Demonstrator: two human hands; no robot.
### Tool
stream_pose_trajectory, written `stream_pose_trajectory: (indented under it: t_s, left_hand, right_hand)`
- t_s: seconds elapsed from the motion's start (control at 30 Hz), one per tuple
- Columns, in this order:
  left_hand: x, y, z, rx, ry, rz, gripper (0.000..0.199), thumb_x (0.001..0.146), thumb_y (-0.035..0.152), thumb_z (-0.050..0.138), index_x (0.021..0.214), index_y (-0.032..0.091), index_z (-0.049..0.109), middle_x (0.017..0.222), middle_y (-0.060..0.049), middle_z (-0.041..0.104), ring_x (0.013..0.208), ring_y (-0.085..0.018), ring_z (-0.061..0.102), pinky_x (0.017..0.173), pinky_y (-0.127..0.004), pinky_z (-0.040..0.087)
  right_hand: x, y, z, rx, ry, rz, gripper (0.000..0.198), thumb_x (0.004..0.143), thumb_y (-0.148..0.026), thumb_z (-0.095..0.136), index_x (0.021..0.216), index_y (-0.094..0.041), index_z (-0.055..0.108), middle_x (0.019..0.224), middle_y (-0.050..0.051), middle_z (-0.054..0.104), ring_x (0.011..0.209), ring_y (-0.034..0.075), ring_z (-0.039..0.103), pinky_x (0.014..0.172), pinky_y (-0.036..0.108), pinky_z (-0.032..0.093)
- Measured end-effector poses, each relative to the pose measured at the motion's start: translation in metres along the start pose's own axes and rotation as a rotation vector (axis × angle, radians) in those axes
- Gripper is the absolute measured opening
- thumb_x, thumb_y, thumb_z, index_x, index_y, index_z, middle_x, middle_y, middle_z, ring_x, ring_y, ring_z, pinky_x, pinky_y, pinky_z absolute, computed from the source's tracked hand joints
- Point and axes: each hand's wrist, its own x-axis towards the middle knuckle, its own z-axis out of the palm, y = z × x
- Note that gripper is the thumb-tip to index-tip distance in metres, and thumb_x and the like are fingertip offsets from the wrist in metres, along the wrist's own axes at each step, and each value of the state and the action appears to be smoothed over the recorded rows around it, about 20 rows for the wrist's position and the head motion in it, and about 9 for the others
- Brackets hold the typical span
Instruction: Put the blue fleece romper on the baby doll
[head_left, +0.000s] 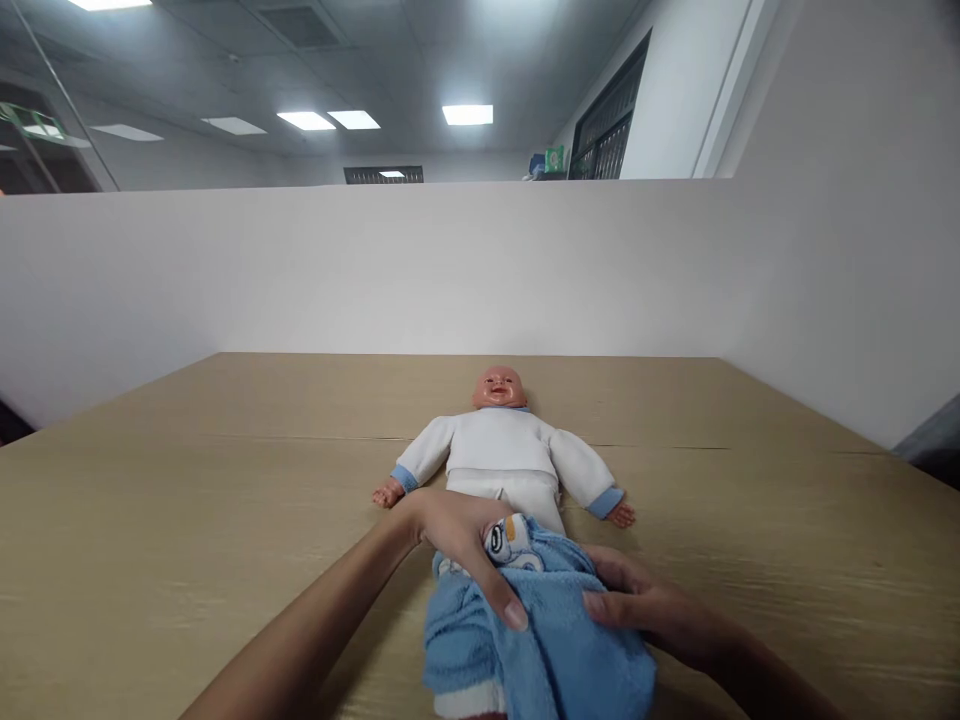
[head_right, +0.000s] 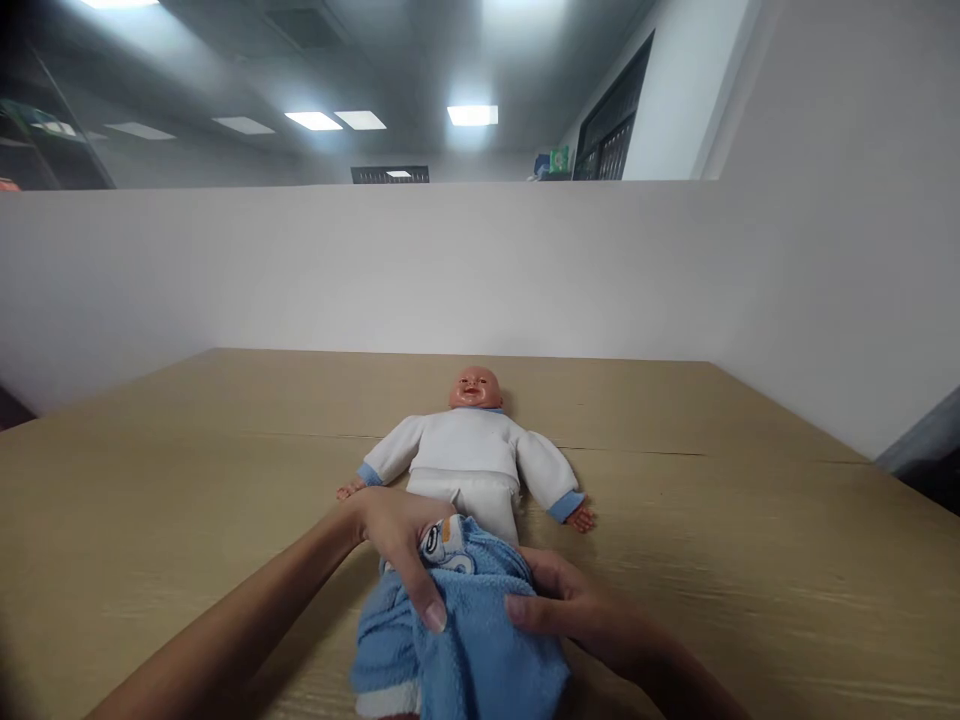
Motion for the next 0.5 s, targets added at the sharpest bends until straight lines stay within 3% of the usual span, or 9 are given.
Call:
stream_pose_trajectory:
  t_s: [0.1,0.17,0.3,0.4,0.5]
  left_hand:
    - [0.0,-0.009,-0.004,-0.018,-0.009,0.038,0.042,0.071,0.035,0.096,0.104,0.015,0.08,0.106,-0.001,0.082,0.105,-0.022,0.076,0.103,-0.028,0.058]
    - [0.003,-0.013,-0.005,-0.023,-0.026,0.047,0.043,0.074,0.038,0.093,0.108,0.015,0.081,0.112,-0.002,0.082,0.11,-0.024,0.076,0.107,-0.03,0.057]
    - [0.012,-0.009,0.0,-0.065,-0.134,0.029,0.045,0.071,0.035,0.095,0.109,0.015,0.08,0.108,-0.002,0.083,0.112,-0.027,0.076,0.107,-0.031,0.057]
    - [0.016,0.002,0.006,-0.077,-0.264,0.011,0.054,0.062,0.03,0.099,0.11,0.014,0.079,0.107,-0.004,0.083,0.109,-0.031,0.078,0.103,-0.033,0.06]
    - [0.014,0.007,0.007,-0.004,-0.241,-0.033,0.053,0.059,0.032,0.101,0.104,0.013,0.08,0.106,-0.005,0.083,0.108,-0.033,0.078,0.103,-0.033,0.06]
  right_hand:
    - [0.0,-0.002,0.003,0.018,-0.204,0.048,0.064,0.079,-0.048,0.09,0.134,-0.02,0.07,0.113,0.007,0.077,0.107,0.025,0.072,0.102,0.036,0.052]
    - [-0.001,0.0,0.002,0.004,-0.239,0.101,0.066,0.072,-0.05,0.094,0.125,-0.017,0.073,0.103,0.005,0.077,0.095,0.023,0.073,0.095,0.033,0.054]
    - [-0.007,0.013,-0.008,-0.077,-0.044,0.084,0.058,0.069,-0.057,0.094,0.108,-0.019,0.076,0.095,0.002,0.073,0.087,0.021,0.067,0.082,0.03,0.053]
    - [-0.009,0.025,-0.018,-0.032,0.122,-0.003,0.054,0.081,-0.065,0.082,0.114,-0.023,0.076,0.103,0.005,0.073,0.097,0.025,0.066,0.089,0.036,0.052]
    - [-0.009,0.027,-0.022,-0.01,0.135,-0.02,0.061,0.081,-0.069,0.078,0.121,-0.023,0.074,0.107,0.007,0.071,0.101,0.027,0.065,0.091,0.039,0.051]
